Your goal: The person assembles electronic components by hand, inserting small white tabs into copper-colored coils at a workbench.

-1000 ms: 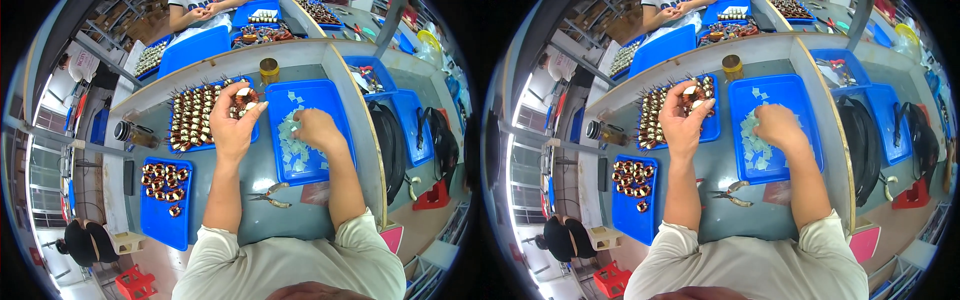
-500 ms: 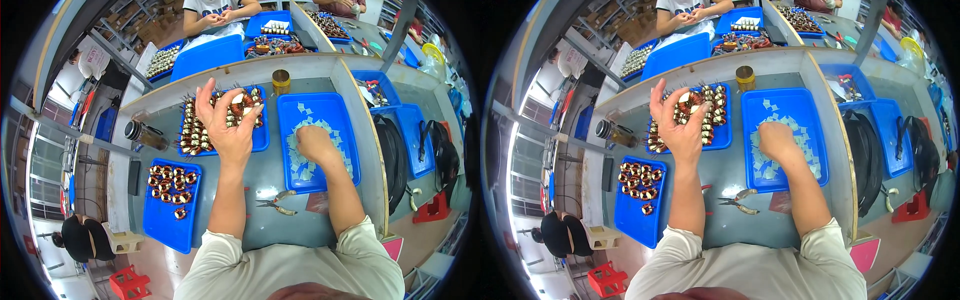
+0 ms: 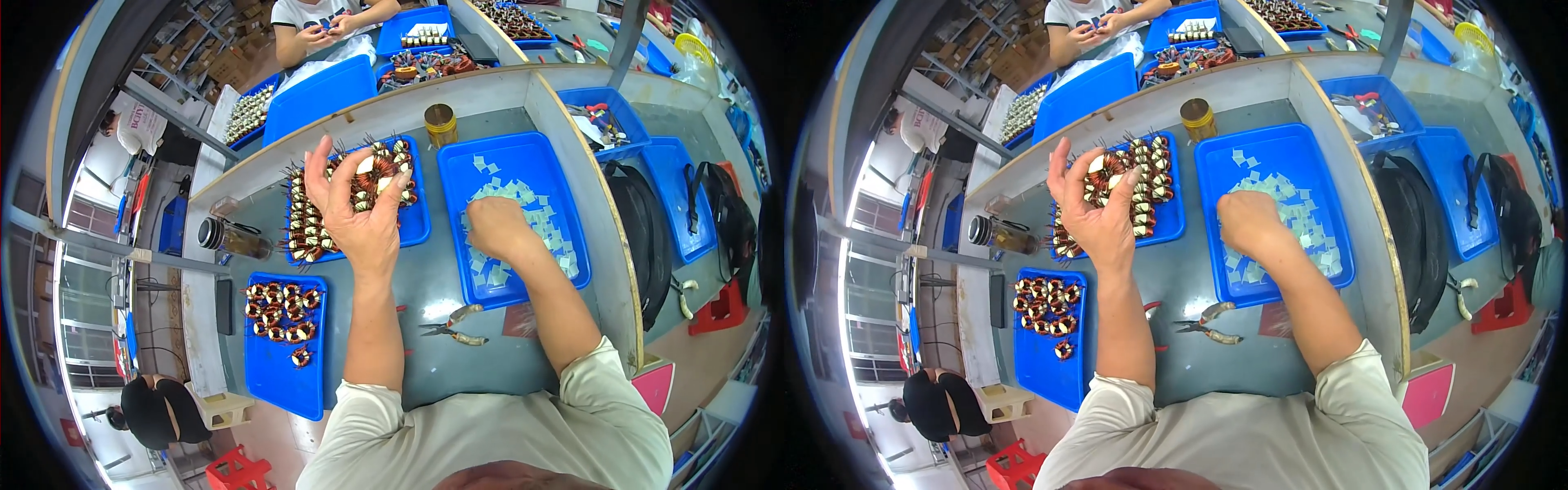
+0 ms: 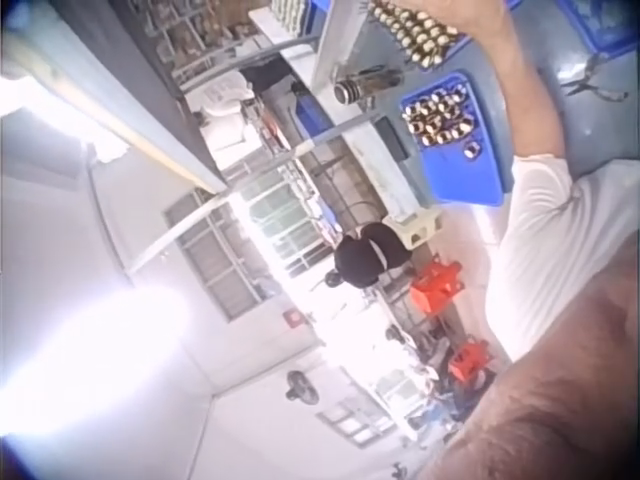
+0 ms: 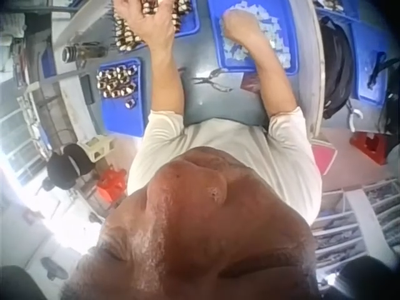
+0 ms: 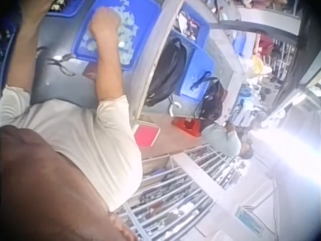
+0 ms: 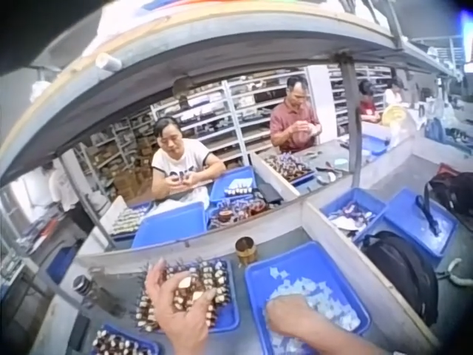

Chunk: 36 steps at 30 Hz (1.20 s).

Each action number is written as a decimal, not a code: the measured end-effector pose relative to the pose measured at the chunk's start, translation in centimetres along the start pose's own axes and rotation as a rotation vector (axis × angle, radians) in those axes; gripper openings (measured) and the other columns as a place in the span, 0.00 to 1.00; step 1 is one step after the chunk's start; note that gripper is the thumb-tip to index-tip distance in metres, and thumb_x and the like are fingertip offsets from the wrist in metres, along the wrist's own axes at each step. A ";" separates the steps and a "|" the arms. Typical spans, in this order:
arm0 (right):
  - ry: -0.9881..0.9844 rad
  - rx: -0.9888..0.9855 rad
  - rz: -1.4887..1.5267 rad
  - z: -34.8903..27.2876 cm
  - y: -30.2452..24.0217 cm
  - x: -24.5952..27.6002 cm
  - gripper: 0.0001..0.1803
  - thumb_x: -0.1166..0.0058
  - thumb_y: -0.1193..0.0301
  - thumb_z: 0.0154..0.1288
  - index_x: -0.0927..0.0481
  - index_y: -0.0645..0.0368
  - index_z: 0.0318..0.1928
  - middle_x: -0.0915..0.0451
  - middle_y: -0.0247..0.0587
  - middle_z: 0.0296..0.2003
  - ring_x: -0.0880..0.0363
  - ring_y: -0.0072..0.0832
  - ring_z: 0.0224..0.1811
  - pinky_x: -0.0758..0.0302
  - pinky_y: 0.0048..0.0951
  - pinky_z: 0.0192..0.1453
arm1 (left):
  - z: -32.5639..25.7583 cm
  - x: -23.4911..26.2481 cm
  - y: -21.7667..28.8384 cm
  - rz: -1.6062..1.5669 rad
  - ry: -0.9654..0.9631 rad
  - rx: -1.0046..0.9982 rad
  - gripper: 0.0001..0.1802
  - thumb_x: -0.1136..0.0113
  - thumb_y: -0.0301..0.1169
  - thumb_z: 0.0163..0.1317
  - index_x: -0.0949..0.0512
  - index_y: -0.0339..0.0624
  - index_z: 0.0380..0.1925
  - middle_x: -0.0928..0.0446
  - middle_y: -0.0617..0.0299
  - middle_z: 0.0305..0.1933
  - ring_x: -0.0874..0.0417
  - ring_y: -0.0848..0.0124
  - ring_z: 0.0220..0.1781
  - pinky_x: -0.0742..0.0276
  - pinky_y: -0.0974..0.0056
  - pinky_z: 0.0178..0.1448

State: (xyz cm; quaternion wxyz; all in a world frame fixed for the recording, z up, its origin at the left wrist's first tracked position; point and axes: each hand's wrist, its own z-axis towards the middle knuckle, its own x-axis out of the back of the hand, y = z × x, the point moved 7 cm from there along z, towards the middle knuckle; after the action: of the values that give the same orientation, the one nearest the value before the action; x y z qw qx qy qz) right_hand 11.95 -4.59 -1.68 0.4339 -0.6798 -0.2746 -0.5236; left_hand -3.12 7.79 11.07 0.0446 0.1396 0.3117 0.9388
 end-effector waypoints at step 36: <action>0.042 -0.035 0.164 0.5 3.8 1.1 0.11 0.40 0.75 0.58 0.11 0.61 0.41 0.12 0.54 0.40 0.12 0.51 0.47 0.17 0.48 0.53 | -1.1 -2.8 -5.0 -0.133 -0.092 0.154 0.26 0.15 0.39 0.52 0.13 0.45 0.50 0.23 0.51 0.67 0.22 0.58 0.67 0.25 0.56 0.68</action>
State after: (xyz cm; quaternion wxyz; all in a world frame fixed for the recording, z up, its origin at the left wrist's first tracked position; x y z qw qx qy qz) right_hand 15.64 -6.08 -1.85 0.4689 -0.6964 -0.1996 -0.5053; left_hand -0.79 10.66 6.61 0.1100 0.1644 0.3890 0.8998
